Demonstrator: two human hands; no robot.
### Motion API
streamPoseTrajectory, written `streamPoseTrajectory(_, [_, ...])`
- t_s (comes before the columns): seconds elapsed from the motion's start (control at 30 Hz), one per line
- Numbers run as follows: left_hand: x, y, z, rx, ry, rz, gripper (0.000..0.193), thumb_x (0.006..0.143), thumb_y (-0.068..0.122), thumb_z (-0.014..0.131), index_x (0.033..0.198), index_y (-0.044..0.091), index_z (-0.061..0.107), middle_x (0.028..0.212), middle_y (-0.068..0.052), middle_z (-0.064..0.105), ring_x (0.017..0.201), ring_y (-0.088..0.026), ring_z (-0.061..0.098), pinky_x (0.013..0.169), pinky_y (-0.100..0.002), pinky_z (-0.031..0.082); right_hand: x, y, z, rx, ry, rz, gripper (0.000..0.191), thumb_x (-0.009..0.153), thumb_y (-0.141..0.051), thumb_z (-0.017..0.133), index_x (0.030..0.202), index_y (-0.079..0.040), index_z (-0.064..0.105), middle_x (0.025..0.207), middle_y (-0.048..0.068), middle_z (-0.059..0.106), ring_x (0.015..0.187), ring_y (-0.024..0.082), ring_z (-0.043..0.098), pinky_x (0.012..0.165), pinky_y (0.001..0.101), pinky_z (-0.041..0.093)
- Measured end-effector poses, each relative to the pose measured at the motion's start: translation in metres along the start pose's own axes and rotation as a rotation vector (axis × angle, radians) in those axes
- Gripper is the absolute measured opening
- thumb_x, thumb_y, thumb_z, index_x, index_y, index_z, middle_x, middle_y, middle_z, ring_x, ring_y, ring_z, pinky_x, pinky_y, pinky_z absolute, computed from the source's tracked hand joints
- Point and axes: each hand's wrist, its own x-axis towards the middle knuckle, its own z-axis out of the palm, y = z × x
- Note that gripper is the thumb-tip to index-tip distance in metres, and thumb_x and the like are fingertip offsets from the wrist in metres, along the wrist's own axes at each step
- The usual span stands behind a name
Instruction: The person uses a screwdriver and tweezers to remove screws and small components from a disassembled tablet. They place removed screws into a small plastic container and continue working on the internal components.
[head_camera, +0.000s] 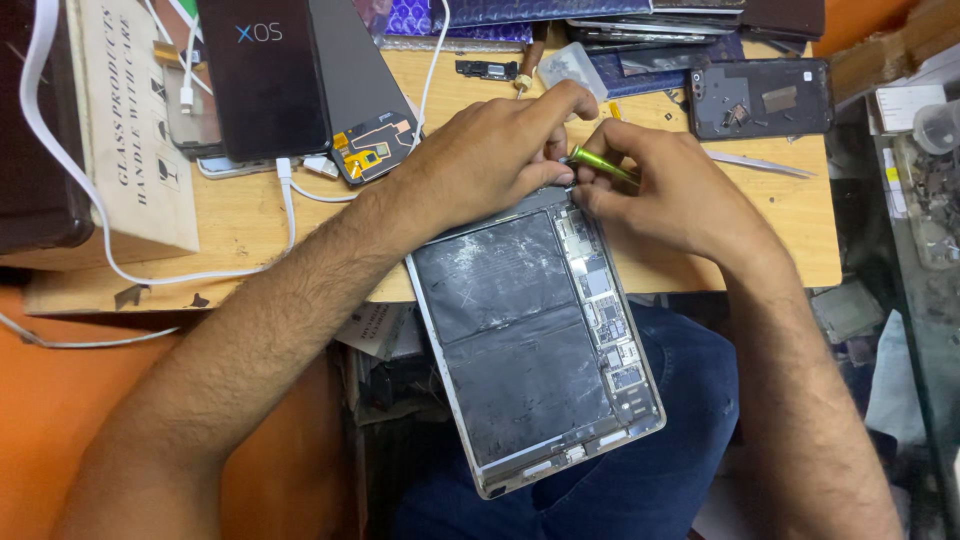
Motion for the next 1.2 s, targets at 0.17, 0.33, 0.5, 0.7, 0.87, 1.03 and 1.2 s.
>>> streamPoseTrajectory(0.17, [0.000,0.000,-0.001,-0.026,0.009,0.027,0.051,0.094,0.013,0.078,0.135,0.010,0.046,0.093,-0.006,0.072,0.087,-0.023,0.076,0.071,-0.037,0.061,-0.004,0.001,0.000,0.003,-0.007,-0.057,0.021,0.090,-0.019,0.075,0.100,-0.003,0.067,0.076,0.008,0.069,0.068,0.019,0.064,0.064,0.0362,0.050])
streamPoseTrajectory(0.33, [0.002,0.002,-0.004,-0.102,-0.009,0.014,0.051,0.094,0.012,0.077,0.135,0.008,0.047,0.093,-0.006,0.074,0.084,-0.021,0.078,0.068,-0.034,0.061,-0.002,0.005,-0.001,0.008,-0.043,-0.078,0.019,0.089,-0.018,0.074,0.100,-0.004,0.067,0.074,0.008,0.068,0.067,0.018,0.064,0.064,0.0357,0.049])
streamPoseTrajectory(0.5, [0.001,0.006,-0.015,-0.170,0.017,0.020,0.041,0.100,0.005,0.067,0.137,0.005,0.049,0.098,-0.007,0.075,0.085,-0.017,0.079,0.070,-0.028,0.064,-0.003,0.009,-0.003,0.023,-0.040,-0.094,0.018,0.090,-0.017,0.073,0.099,-0.003,0.067,0.075,0.009,0.068,0.068,0.019,0.063,0.064,0.0355,0.050])
streamPoseTrajectory(0.7, [-0.001,0.006,-0.024,-0.139,0.144,0.045,0.028,0.105,0.002,0.064,0.131,0.005,0.054,0.098,-0.006,0.072,0.083,-0.013,0.077,0.069,-0.027,0.063,-0.011,0.008,-0.001,-0.044,0.022,-0.140,0.020,0.085,-0.016,0.072,0.100,-0.002,0.067,0.079,0.012,0.066,0.070,0.025,0.063,0.067,0.0391,0.050])
streamPoseTrajectory(0.87, [-0.001,0.004,-0.025,-0.047,0.200,0.110,0.027,0.105,0.002,0.065,0.130,0.006,0.055,0.097,-0.005,0.071,0.082,-0.014,0.075,0.068,-0.027,0.061,-0.014,0.006,0.004,-0.118,0.069,-0.139,0.024,0.081,-0.019,0.072,0.096,-0.001,0.064,0.085,0.014,0.065,0.076,0.030,0.063,0.070,0.0431,0.050])
streamPoseTrajectory(1.03, [-0.003,0.008,-0.028,-0.059,0.150,0.047,0.027,0.102,0.004,0.065,0.128,0.004,0.056,0.095,-0.006,0.072,0.080,-0.015,0.075,0.067,-0.029,0.060,-0.019,0.004,0.014,-0.167,0.162,-0.080,0.023,0.084,-0.019,0.072,0.096,-0.002,0.063,0.086,0.013,0.065,0.075,0.031,0.065,0.068,0.0447,0.050])
streamPoseTrajectory(1.2, [-0.006,0.014,-0.036,-0.050,-0.025,-0.050,0.033,0.092,0.009,0.070,0.124,0.007,0.063,0.095,-0.007,0.072,0.086,-0.020,0.074,0.075,-0.035,0.060,-0.024,0.007,0.025,-0.218,0.279,-0.118,0.019,0.085,-0.015,0.072,0.096,-0.004,0.062,0.084,0.012,0.065,0.076,0.031,0.066,0.068,0.0446,0.051])
